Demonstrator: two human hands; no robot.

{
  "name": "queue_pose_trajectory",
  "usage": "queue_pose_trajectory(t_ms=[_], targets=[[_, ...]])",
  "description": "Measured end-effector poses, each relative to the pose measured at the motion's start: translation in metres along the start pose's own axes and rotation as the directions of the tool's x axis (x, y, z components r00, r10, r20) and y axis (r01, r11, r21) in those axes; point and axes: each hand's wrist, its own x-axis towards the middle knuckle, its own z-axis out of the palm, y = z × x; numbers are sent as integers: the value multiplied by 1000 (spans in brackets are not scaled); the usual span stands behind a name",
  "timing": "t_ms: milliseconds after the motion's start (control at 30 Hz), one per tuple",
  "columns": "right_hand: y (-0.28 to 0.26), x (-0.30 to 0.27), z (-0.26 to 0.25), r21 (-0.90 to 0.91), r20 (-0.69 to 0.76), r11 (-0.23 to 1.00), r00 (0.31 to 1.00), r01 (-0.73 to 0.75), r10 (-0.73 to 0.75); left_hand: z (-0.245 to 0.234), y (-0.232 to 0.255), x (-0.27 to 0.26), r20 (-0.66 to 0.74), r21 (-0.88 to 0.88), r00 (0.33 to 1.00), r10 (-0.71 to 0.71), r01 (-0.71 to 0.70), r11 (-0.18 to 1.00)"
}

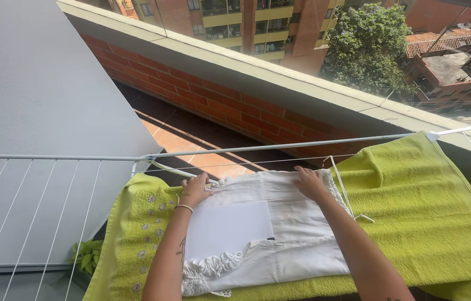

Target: The person folds a white shirt on a towel-covered drying rack by laying it flat, placing a template on the back, folding the sides and sleeves inward, and then folding the bottom up. They then move the folded shirt to a chair and repeat the process with a white lace top.

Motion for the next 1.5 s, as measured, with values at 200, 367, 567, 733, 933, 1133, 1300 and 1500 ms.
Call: queue_pose_trajectory(t_ms=[200, 367, 567, 733, 933, 1133, 1300, 1500], targets=[[2, 8, -5, -87, -1, 996, 999, 32, -33, 7, -16, -1, -8, 174, 1000, -3, 5, 985], [17, 20, 13, -12, 42, 1000, 999, 16, -15, 21, -27, -1, 1, 282, 1000, -26, 24, 959], [5, 13, -3, 75, -2, 997, 1000, 29, -29, -2, -20, -16, 137, 105, 990, -45, 30, 994], [-1, -12, -20, -7, -161, 985, 972, 172, -171, -8, -27, -51, -137, 12, 974, 178, -178, 984], [21, -103, -16, -232, -380, 909, 828, 345, -412, 44, -48, -125, -229, 236, 925, 303, -249, 939], [68, -133, 38, -411, -227, 861, 882, 298, -414, 55, -48, -162, -215, 311, 923, 320, -246, 918], [68, -153, 29, -427, -307, 874, 873, 231, -380, 61, -42, -155, -303, 381, 891, 339, -213, 900], [86, -165, 20, -466, -407, 868, 829, 174, -384, 76, -3, -118, -391, 388, 827, 404, -250, 887]])
